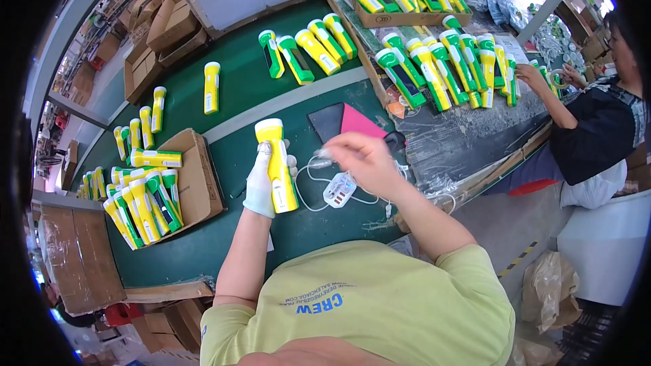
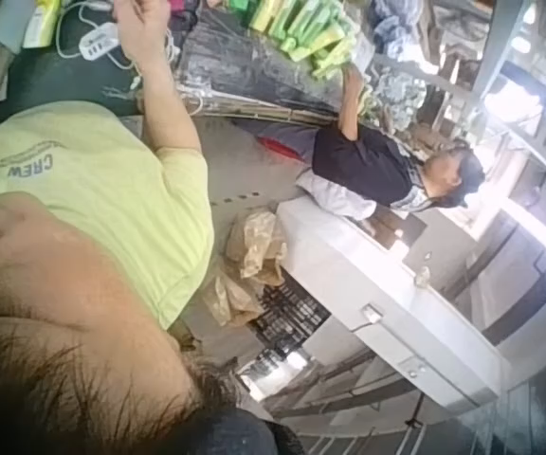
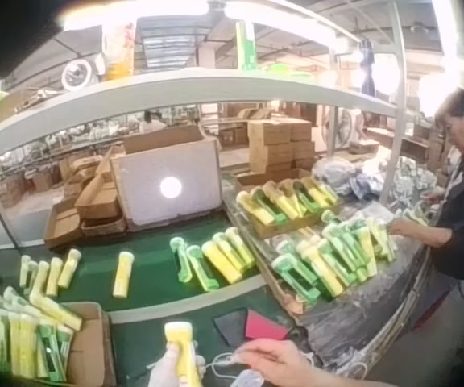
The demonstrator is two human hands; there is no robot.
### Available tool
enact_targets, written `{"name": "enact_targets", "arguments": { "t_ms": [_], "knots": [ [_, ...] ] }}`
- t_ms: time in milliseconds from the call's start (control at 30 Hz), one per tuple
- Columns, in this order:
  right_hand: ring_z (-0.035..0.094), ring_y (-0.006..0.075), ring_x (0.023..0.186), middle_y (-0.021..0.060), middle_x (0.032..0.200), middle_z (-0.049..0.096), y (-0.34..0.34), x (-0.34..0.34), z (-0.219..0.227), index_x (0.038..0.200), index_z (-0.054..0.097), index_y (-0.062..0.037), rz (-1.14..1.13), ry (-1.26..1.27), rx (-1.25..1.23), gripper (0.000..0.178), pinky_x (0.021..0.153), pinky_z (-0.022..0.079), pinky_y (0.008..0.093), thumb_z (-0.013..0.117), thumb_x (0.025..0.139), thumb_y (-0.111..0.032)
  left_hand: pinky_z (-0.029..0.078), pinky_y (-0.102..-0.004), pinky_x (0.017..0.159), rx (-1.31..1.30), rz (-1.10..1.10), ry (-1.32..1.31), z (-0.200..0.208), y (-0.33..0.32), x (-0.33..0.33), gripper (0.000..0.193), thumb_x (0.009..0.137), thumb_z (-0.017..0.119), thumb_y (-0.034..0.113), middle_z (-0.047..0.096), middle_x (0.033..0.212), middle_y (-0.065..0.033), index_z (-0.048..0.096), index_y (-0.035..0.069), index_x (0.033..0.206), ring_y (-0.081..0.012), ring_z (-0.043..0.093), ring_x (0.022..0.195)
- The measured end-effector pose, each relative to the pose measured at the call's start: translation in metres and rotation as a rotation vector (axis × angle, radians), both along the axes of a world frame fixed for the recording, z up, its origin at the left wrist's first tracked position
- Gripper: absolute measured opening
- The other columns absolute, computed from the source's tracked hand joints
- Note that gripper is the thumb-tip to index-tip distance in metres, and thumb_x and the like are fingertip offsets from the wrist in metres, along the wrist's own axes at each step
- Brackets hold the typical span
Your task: Assembling, checking, and testing handheld battery-powered flashlights on an industrial assembly line.
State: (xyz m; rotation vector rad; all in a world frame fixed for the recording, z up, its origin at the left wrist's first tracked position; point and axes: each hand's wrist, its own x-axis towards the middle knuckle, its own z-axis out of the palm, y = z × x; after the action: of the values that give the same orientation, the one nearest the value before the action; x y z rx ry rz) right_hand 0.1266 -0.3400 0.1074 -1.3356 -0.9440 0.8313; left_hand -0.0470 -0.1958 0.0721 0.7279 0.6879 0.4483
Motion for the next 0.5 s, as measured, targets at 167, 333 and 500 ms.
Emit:
{"name": "enact_targets", "arguments": {
  "t_ms": [167,333,500],
  "knots": [
    [0.059,0.0198,0.065,0.0046,0.075,0.057,0.017,-0.037,-0.007,0.093,0.066,-0.0082,0.052,-1.005,0.287,0.015,0.051,0.046,0.0322,0.069,0.079,-0.007,0.053,-0.0299,0.065,0.099,0.005,-0.04,-0.005,-0.007,0.013,0.039,0.099,0.047,0.043,0.063,0.085,-0.0095,0.05,0.006,0.113,-0.0171,0.063,0.072],
    [0.056,0.019,0.063,0.0021,0.071,0.052,0.033,-0.028,0.0,0.089,0.066,-0.0095,0.14,-1.294,0.285,0.02,0.05,0.045,0.0308,0.067,0.07,-0.004,0.049,-0.0271,0.07,0.63,0.043,0.163,0.002,-0.006,0.025,0.036,0.095,0.056,0.033,0.061,0.089,-0.0079,0.051,0.002,0.113,-0.0137,0.059,0.078],
    [0.061,0.0225,0.068,0.0033,0.074,0.059,0.017,-0.03,-0.014,0.09,0.067,-0.0114,0.421,-0.831,0.35,0.013,0.054,0.048,0.034,0.069,0.077,-0.01,0.051,-0.0284,0.066,0.478,-0.002,-0.238,0.02,-0.008,0.02,0.04,0.094,0.056,0.033,0.061,0.085,-0.0091,0.048,0.001,0.116,-0.0137,0.059,0.071]
  ]
}}
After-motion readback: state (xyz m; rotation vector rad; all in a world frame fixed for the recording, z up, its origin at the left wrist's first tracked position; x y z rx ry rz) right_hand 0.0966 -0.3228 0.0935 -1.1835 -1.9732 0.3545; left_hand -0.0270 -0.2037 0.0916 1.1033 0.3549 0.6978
